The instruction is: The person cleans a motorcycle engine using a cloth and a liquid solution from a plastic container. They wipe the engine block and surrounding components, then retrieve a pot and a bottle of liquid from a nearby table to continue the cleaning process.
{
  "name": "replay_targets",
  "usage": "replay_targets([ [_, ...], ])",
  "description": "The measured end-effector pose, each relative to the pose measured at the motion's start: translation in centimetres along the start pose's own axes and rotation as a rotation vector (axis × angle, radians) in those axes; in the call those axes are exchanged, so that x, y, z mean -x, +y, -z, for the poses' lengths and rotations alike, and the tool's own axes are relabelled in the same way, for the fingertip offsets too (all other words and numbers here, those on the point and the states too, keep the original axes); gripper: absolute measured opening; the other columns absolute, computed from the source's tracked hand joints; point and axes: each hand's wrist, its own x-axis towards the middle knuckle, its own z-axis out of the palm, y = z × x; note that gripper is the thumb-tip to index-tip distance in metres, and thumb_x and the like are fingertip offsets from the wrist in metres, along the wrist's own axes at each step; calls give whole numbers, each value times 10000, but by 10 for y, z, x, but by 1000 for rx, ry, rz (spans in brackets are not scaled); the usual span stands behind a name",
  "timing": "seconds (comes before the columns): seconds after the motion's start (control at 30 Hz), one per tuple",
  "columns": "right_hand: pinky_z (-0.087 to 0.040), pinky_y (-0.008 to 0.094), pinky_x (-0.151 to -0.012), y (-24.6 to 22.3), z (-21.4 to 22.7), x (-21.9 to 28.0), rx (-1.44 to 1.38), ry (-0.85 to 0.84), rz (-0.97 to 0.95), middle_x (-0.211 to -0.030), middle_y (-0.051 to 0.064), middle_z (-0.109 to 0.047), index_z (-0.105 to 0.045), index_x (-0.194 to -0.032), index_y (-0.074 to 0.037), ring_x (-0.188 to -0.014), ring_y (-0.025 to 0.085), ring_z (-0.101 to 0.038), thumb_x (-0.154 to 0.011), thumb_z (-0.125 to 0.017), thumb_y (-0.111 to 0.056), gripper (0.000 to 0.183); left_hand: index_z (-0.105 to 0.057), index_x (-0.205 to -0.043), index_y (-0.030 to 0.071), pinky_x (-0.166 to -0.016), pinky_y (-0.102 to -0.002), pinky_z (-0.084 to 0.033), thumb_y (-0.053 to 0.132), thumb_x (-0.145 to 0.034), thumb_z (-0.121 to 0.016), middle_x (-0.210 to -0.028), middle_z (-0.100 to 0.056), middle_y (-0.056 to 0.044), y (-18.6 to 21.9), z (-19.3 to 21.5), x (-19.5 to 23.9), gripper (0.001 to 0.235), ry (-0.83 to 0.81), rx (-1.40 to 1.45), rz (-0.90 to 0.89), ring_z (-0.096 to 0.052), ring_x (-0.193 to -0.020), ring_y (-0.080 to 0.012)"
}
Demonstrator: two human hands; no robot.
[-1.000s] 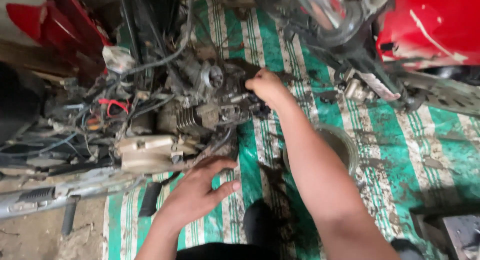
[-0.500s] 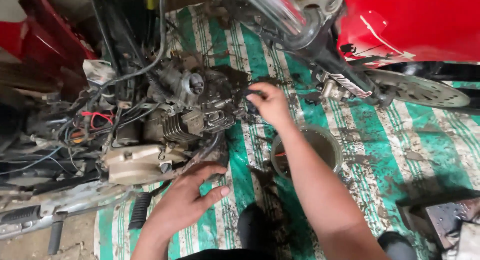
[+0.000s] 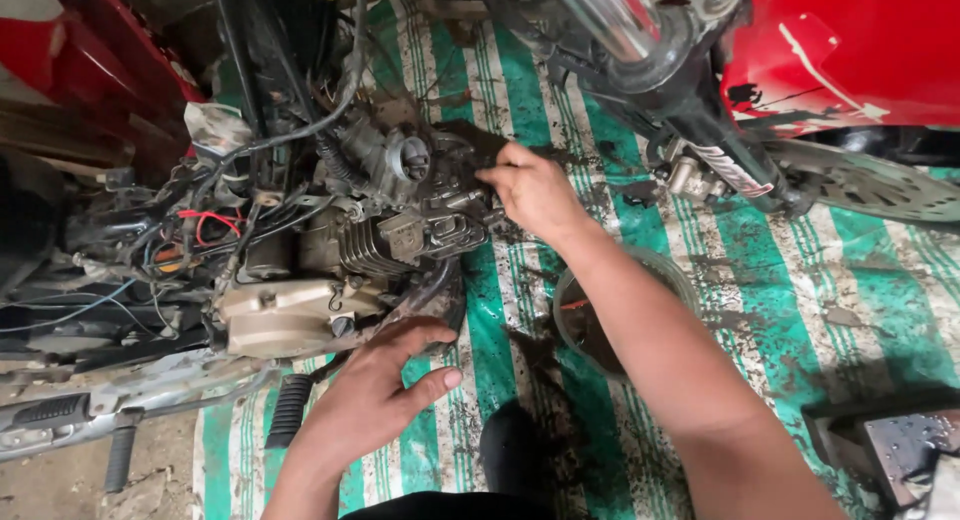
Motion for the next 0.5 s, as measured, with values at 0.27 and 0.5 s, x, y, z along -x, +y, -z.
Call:
replay_targets([
  [0.27,-605,323,-1090,-43,70,-23,-288,-418,-764,-1330,62,-818,-861,-1200,-186,-1155,195,-768,-1016,-623,27,369,-763,-1340,152,-1030,-379,-591,435,-949,-756,-1450,-794,42,3,1,6,483,0,-16,-15,-784,-1230,-220],
  [0.5,-660,337,-1055,-20,32,-16,-470,30,-610,-1246,49,-853,-767,-1227,-122,-1132,199,-828,-985,-782,-67,248,-772,-1318,136,-1015,-363,-591,399,-943,-768,-1418,-808,32,3,2,5,459,21,9,-67,-784,-1220,-214],
])
